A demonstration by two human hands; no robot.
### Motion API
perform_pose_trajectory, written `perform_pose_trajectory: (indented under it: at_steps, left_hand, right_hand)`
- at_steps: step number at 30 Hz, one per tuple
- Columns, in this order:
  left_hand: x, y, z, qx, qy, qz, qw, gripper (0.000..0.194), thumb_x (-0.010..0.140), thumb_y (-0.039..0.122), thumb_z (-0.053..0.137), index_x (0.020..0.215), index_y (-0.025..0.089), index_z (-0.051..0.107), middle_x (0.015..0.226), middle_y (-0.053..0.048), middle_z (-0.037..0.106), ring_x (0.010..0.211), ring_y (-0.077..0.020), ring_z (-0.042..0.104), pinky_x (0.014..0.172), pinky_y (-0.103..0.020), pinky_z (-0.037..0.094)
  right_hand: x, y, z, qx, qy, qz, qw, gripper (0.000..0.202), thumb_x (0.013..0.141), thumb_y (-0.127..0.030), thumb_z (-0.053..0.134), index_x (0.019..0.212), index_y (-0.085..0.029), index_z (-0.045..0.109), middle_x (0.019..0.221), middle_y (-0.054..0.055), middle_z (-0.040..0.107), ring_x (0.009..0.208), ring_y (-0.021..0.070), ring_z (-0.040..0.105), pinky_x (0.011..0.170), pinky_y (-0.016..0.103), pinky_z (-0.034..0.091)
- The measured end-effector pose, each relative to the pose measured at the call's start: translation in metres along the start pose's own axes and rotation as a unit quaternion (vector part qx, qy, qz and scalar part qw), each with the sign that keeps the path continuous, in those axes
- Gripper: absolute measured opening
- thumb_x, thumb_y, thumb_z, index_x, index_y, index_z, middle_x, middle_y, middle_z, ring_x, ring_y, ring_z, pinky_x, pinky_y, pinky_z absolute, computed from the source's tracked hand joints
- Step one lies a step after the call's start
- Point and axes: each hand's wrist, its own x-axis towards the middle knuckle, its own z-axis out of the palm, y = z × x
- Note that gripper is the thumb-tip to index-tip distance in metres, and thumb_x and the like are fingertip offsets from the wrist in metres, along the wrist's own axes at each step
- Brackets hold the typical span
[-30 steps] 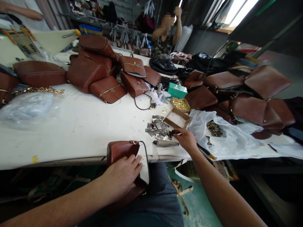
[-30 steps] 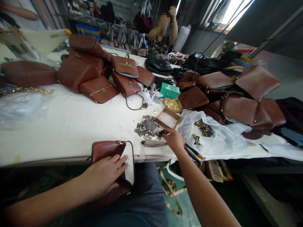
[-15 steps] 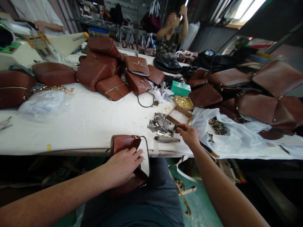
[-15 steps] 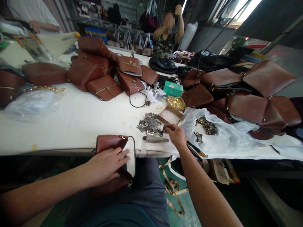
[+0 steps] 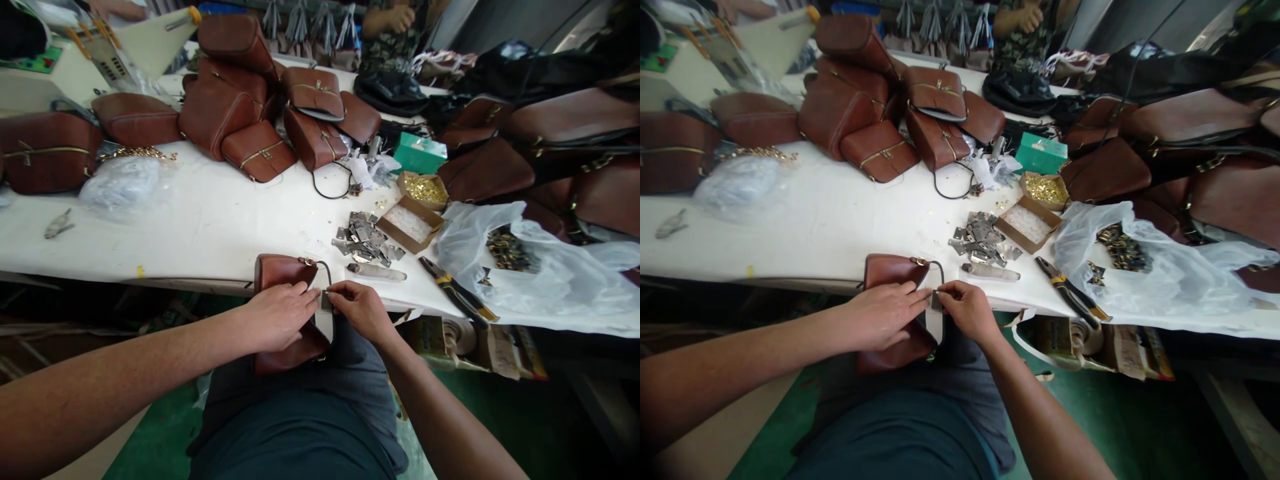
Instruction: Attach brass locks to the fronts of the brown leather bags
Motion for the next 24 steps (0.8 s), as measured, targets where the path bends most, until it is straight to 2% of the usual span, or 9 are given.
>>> perform_pose_trajectory:
  at_steps: [8,13,17,24]
  left_hand:
    - [0.0,0.0,-0.005,-0.003,0.002,0.007,1.0,0.063,0.087,0.032,0.071,0.143,0.011,0.052,0.147,-0.016,0.056,0.116,-0.0314,0.055,0.094,-0.041,0.049]
    - [0.0,-0.002,-0.001,-0.016,0.005,0.012,1.0,0.049,0.09,0.028,0.07,0.136,0.016,0.059,0.144,-0.015,0.057,0.116,-0.0309,0.055,0.094,-0.041,0.05]
    - [0.001,-0.003,0.004,-0.014,-0.002,0.011,1.0,0.039,0.093,0.03,0.067,0.13,0.017,0.064,0.145,-0.015,0.056,0.113,-0.031,0.055,0.091,-0.042,0.052]
    - [0.0,-0.001,0.009,-0.014,-0.004,-0.008,1.0,0.042,0.095,0.027,0.065,0.136,0.02,0.061,0.151,-0.015,0.051,0.115,-0.0313,0.055,0.087,-0.041,0.053]
  right_hand:
    - [0.004,-0.007,0.0,-0.2,0.034,-0.011,0.979,0.015,0.09,-0.03,0.066,0.095,-0.026,0.079,0.084,0.0,0.079,0.075,0.0195,0.07,0.069,0.028,0.049]
    - [0.003,-0.015,0.002,-0.287,0.035,-0.01,0.957,0.013,0.091,-0.03,0.067,0.097,-0.03,0.079,0.086,0.0,0.08,0.078,0.0209,0.071,0.07,0.03,0.046]
    - [0.002,-0.017,0.003,-0.324,0.042,-0.012,0.945,0.014,0.091,-0.03,0.067,0.1,-0.031,0.078,0.088,0.0,0.08,0.076,0.0205,0.07,0.067,0.029,0.042]
    - [0.004,-0.017,0.004,-0.342,0.041,0.006,0.939,0.01,0.089,-0.031,0.07,0.098,-0.03,0.074,0.083,-0.001,0.077,0.072,0.0192,0.066,0.063,0.029,0.036]
